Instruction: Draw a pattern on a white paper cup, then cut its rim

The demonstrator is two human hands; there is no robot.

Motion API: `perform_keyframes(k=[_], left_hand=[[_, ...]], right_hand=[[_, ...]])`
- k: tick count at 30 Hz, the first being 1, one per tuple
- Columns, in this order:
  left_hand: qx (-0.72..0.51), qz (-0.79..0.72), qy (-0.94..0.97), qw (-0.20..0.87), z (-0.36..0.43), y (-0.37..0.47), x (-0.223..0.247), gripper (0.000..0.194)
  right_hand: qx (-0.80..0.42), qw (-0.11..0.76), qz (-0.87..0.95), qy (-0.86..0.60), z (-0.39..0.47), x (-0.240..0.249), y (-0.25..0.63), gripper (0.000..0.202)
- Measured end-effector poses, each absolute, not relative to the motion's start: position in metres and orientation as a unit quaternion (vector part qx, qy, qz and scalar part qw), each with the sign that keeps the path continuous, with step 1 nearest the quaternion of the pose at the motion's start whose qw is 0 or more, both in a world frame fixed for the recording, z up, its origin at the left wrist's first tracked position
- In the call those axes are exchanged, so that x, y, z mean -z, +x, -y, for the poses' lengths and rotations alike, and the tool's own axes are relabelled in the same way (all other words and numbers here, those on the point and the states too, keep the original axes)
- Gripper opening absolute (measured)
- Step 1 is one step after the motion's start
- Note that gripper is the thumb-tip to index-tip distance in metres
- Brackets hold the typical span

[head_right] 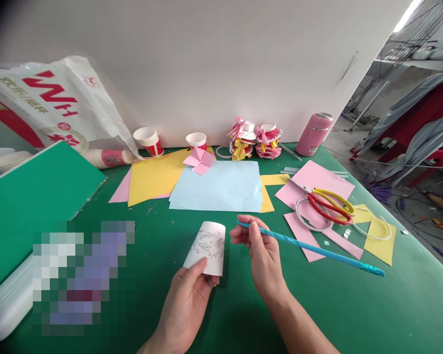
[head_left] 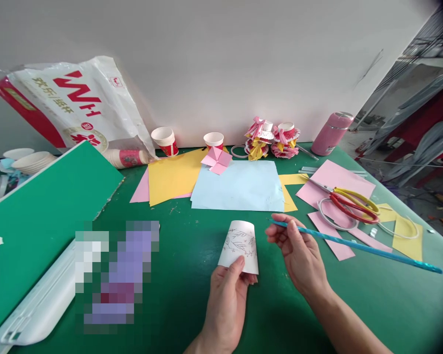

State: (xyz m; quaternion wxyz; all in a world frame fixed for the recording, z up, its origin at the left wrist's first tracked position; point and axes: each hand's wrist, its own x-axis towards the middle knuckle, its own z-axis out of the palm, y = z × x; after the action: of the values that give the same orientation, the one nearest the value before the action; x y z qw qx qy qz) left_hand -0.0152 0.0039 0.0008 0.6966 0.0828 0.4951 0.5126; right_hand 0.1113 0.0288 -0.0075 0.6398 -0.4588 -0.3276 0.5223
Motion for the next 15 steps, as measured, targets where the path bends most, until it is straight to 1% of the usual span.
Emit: perform_keyframes(k=[3, 6, 8, 15], left_hand=[[-0.510, -0.503, 0.081, 0.694, 0.001, -0.012, 0.002, 0.021], [-0.506, -0.490, 0.093, 0.704, 0.006, -0.010, 0.006, 0.020], [-0.505, -0.483, 0.097, 0.709, 0.008, -0.008, 0.008, 0.018], [-0.502, -0.466, 0.122, 0.718, 0.008, -0.009, 0.010, 0.019]], right_hand=[[-0.538, 0.622, 0.339, -0.456, -0.022, 0.002, 0.110, 0.023], [-0.566, 0.586, 0.357, -0.457, -0.015, -0.001, 0.105, 0.022], [-0.573, 0.568, 0.367, -0.464, -0.011, -0.003, 0.100, 0.017], [-0.581, 0.563, 0.376, -0.452, -0.003, 0.007, 0.092, 0.010]])
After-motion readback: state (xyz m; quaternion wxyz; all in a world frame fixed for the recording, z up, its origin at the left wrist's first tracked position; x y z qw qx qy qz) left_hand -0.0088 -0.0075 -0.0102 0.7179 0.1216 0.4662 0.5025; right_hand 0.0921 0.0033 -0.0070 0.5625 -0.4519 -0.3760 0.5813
